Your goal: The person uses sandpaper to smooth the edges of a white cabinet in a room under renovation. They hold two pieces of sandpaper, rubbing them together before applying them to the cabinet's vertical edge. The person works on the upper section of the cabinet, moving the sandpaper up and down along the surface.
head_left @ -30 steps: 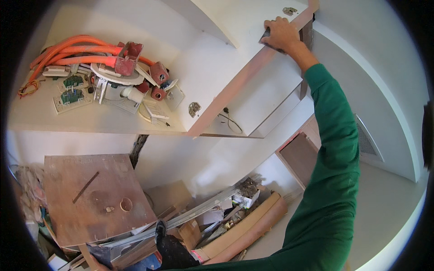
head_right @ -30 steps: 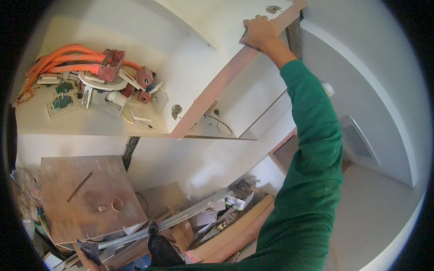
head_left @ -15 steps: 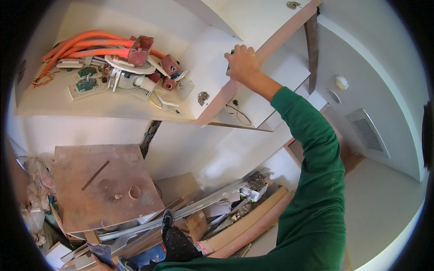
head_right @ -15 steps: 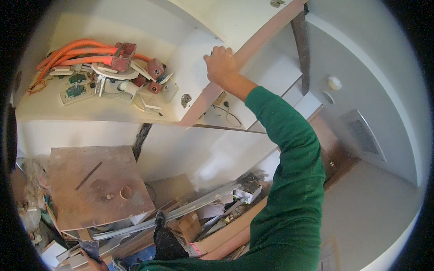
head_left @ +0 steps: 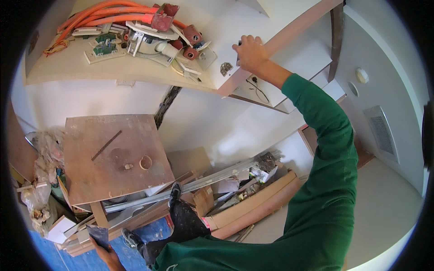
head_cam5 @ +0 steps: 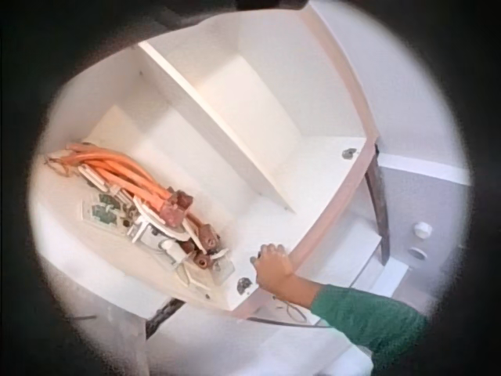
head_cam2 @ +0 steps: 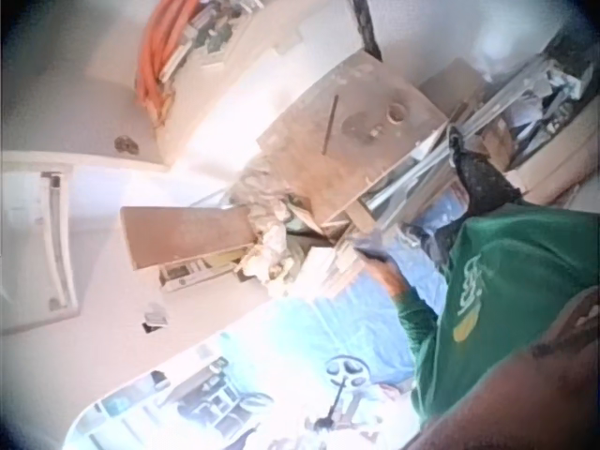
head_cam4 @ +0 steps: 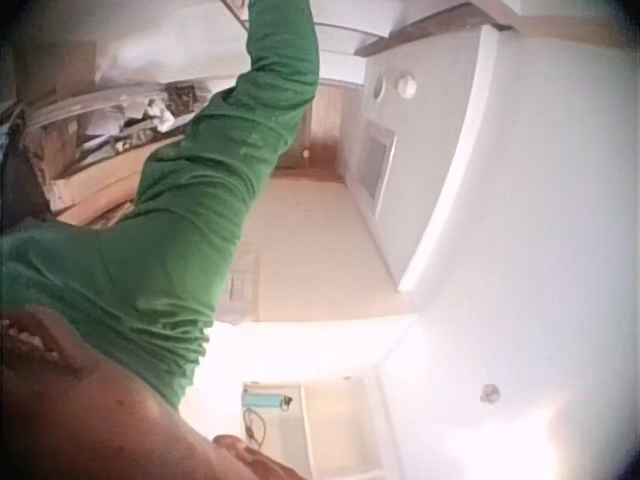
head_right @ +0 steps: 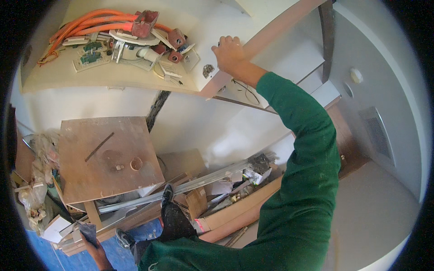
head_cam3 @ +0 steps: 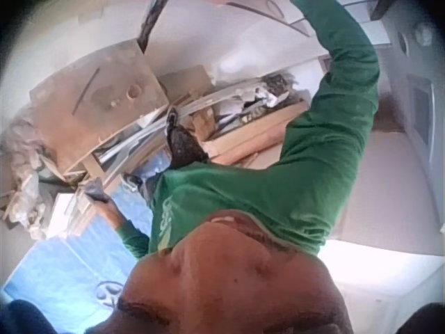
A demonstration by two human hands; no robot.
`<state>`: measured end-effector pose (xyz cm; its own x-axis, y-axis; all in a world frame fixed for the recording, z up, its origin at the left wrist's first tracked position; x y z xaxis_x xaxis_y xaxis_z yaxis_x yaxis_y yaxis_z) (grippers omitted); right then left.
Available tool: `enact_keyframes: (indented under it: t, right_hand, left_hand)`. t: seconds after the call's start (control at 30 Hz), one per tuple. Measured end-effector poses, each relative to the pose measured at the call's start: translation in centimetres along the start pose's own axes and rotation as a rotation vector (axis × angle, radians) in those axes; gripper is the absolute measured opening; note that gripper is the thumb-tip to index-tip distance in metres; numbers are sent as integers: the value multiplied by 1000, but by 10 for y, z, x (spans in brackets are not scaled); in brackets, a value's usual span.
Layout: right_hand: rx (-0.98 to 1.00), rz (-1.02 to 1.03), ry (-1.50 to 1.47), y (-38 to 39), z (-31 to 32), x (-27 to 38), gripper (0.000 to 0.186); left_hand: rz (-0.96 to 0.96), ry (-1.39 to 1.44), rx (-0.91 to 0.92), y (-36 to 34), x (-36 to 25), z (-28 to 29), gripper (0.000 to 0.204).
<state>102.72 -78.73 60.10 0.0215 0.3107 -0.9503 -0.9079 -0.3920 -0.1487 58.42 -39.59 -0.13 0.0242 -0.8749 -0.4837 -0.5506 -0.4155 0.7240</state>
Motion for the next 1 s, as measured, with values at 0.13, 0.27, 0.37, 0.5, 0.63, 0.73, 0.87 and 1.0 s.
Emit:
enact_keyframes:
  t: [0.13, 0.27, 0.37, 0.5, 0.63, 0.73, 0.87, 1.0]
  right_hand:
    - [14, -12, -45, 8, -2, -1, 51]
    - [7, -40, -14, 11, -3, 8, 46]
    - [51, -64, -15, 8, -1, 28, 43]
    - [-98, -119, -163, 11, -6, 37, 37]
    - [-271, 50, -740, 46, 15, 40, 35]
    - [-173, 135, -1129, 99, -17, 69, 35]
    - [-94, 436, -1484, 169, 46, 170, 36]
    - [297, 732, -2026, 217, 88, 310, 48]
  left_hand:
    - [-14, 45, -51, -14, 0, 6, 65]
    - [52, 5, 18, -35, 18, 44, 63]
    - [46, 106, 1, -45, 41, 72, 56]
    - [6, 114, 116, 3, 27, 49, 58]
    - [-57, 177, 81, 56, 2, 38, 51]
    - [-81, 208, 30, 66, -15, 29, 47]
    - [-153, 275, -8, 66, -15, 36, 44]
    - [-252, 207, -135, 121, -39, 50, 39]
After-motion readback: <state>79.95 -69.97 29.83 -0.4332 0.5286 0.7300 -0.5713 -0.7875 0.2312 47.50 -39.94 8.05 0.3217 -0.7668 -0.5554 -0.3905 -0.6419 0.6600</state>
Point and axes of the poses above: each hand's wrist, its own y-axis away from the middle knuckle, its own z-axis out of the back of the hand, x = y × z, the point moved 1 cm from there along -y, towards the middle knuckle, and after that the axes turned 5 degrees about x, right-handed, at the moved point
